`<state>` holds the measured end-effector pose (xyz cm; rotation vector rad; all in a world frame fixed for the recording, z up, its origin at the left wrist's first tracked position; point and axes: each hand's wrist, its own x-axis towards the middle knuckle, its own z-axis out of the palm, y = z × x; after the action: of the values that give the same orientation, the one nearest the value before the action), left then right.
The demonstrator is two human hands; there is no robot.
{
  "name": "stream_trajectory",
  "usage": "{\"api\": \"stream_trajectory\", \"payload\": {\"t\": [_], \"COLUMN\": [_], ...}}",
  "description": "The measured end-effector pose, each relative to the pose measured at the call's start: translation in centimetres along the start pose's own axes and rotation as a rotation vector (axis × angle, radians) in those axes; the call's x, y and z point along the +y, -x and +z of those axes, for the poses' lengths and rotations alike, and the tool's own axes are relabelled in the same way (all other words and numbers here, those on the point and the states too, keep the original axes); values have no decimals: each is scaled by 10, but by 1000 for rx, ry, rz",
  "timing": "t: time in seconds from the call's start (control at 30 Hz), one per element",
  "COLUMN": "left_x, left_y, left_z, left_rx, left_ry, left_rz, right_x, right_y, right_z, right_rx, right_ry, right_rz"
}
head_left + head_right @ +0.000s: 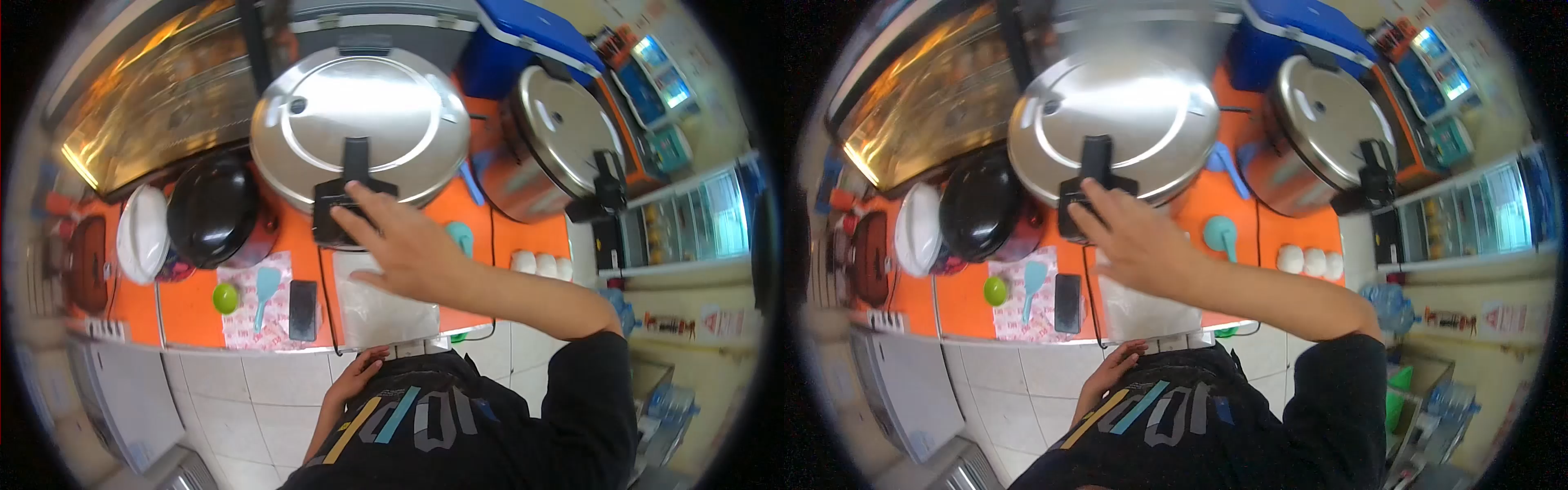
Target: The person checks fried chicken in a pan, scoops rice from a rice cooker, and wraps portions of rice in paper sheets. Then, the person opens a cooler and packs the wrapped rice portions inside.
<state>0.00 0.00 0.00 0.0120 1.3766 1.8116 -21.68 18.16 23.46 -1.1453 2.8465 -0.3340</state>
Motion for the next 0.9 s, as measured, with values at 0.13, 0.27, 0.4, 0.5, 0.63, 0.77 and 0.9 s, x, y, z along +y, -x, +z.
{"api": "stream_trajectory", "payload": {"t": [0.13, 0.27, 0.4, 0.5, 0.63, 0.77, 0.9], "left_x": [5, -2, -8, -14, -13, 18, 64], "left_y": [5, -26, -43, -60, -97, -131, -162], "left_z": [17, 32, 61, 94, 162, 250, 322], "left_rx": [60, 87, 187, 240, 243, 288, 315], "left_ry": [-68, -138, -216, -143, -185, -133, -129], "left_rz": [-118, -71, -50, -52, -58, 26, 99], "right_x": [-5, 30, 136, 266, 360, 412, 428], "right_y": [17, 40, 139, 251, 314, 301, 281], "right_z": [9, -34, -72, -121, -140, -117, -120], "right_rx": [301, 214, 357, 401, 220, 372, 418], "right_ry": [-110, -304, 114, 511, 735, 714, 704], "right_rz": [-74, -104, 63, 238, -95, -470, -690]}}
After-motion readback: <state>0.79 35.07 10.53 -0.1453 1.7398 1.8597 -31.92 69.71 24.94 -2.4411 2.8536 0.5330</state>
